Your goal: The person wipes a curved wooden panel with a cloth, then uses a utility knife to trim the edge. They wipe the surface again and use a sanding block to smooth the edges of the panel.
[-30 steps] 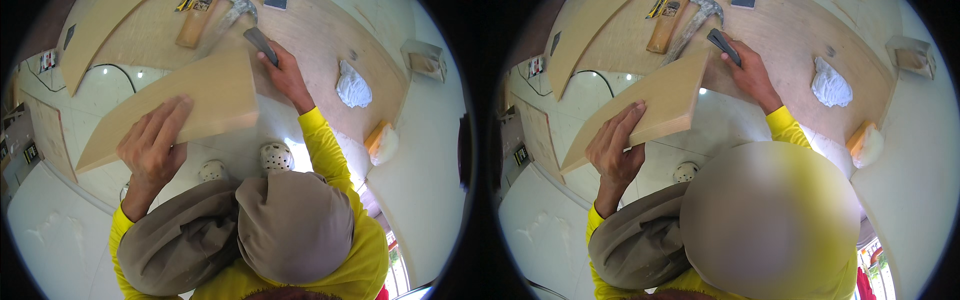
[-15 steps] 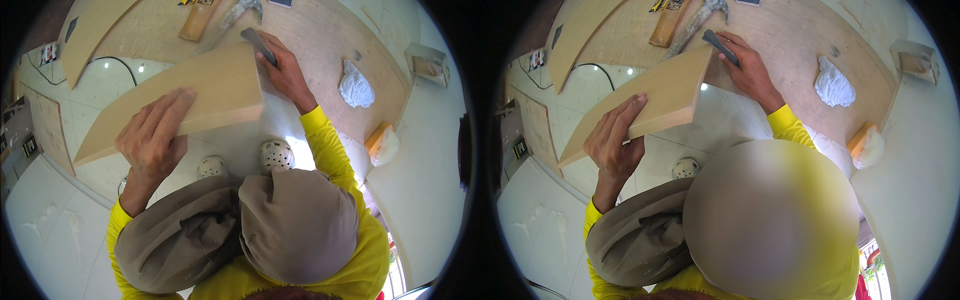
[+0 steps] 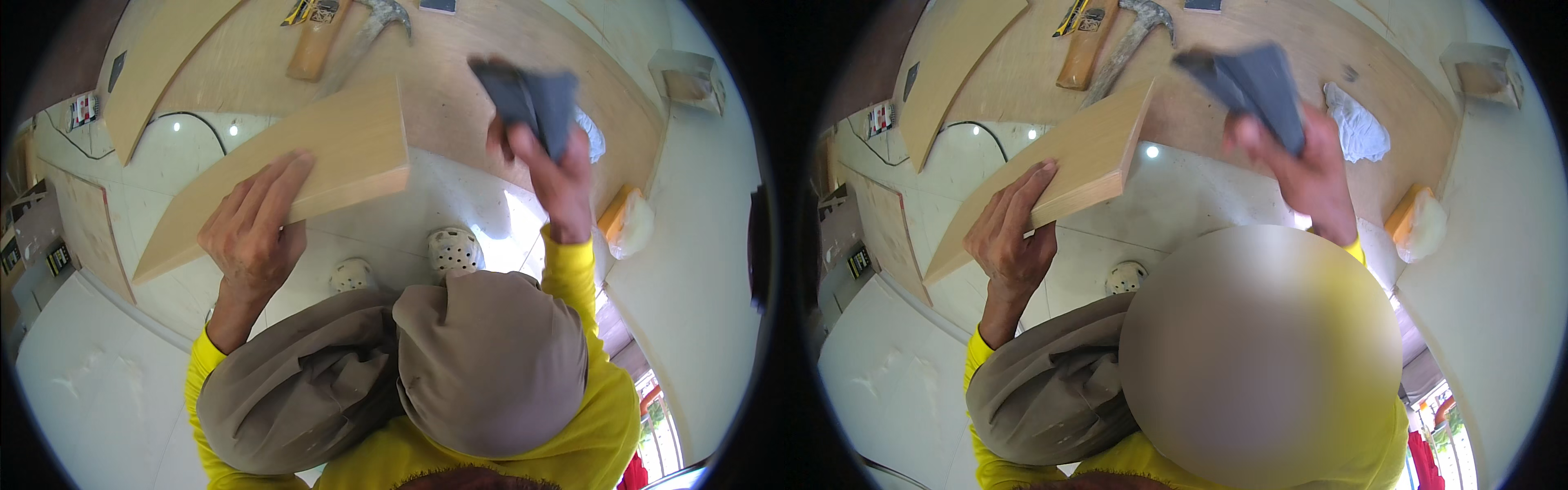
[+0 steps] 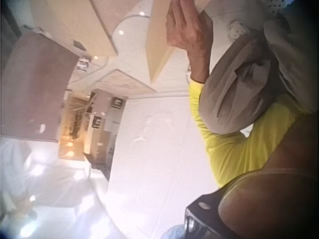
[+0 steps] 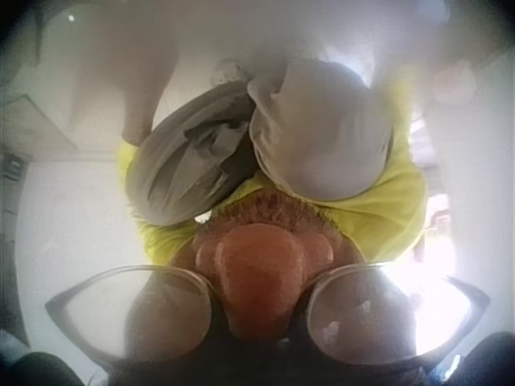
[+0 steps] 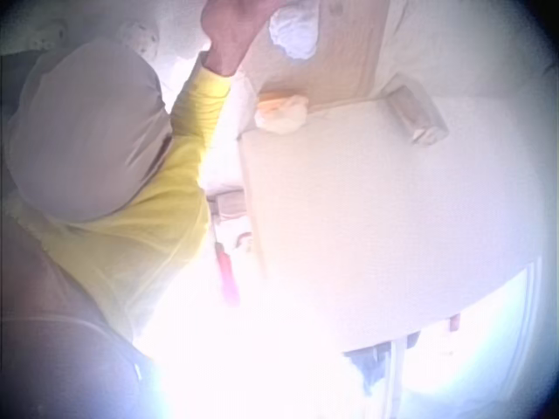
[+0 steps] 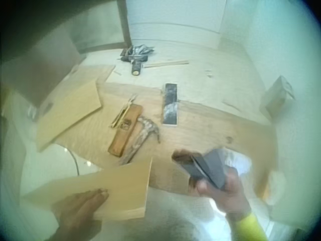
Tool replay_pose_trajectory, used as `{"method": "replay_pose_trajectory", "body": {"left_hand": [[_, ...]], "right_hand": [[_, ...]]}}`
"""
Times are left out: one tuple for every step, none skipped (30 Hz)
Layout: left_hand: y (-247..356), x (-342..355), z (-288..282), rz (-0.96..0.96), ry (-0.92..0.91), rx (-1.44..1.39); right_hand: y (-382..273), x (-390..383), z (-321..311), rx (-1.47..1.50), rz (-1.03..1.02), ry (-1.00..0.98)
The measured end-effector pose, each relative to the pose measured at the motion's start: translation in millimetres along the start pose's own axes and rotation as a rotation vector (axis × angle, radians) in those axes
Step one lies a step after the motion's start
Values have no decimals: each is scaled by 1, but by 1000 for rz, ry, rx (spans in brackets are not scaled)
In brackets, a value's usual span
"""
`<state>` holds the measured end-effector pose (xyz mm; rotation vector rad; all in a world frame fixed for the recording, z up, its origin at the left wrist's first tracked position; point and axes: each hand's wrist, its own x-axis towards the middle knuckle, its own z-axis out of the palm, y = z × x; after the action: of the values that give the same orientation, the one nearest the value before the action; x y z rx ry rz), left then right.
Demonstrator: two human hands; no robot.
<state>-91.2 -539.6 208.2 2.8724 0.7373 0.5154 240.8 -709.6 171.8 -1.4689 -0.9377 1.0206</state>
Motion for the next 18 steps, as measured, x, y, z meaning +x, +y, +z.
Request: {"method": "replay_pose_trajectory", "body": {"left_hand": [[3,1,-1,-2,-12,5],[4,2,0,1,-5,6],[4,3,2,5,1,6],[4,2,3,5,5,8],[4,0,4,9,11,14],[3,-1,6,19,22,9],[2,-1,7,28,33,10],[2,-1,8,33,35,7],[2,-3,8,31,36,13],[2,-4,8,28,37,17],[2,-3,7,33,33,16],[2,-3,6,32,30,17],[2,-3,5,30,29,15],[3,-2,6,28,29,5],[2,-1,7,23,28,-1],[2,-2,5,15,27,-2],[2,-3,2,2,0,3],[3,-3,0,-7,-26,6]], "right_hand": [[19,12,-4,-119,39,81],[43,26,2,-188,27,128],[68,41,15,-174,-55,191],[101,54,23,-195,-93,166],[116,63,31,-218,-102,127],[128,70,35,-251,-110,96],[128,75,39,-291,-91,54],[128,78,41,-332,-70,10],[129,82,43,-329,-87,7],[130,85,45,-329,-104,3],[130,86,46,-330,-121,-1],[130,85,47,-373,-123,-18],[129,82,49,-418,-126,-35],[127,77,50,-465,-128,-51],[118,72,51,-474,-120,-50],[103,65,53,-480,-117,-52],[88,57,53,-487,-113,-54],[72,49,50,-491,-100,-105]]}}
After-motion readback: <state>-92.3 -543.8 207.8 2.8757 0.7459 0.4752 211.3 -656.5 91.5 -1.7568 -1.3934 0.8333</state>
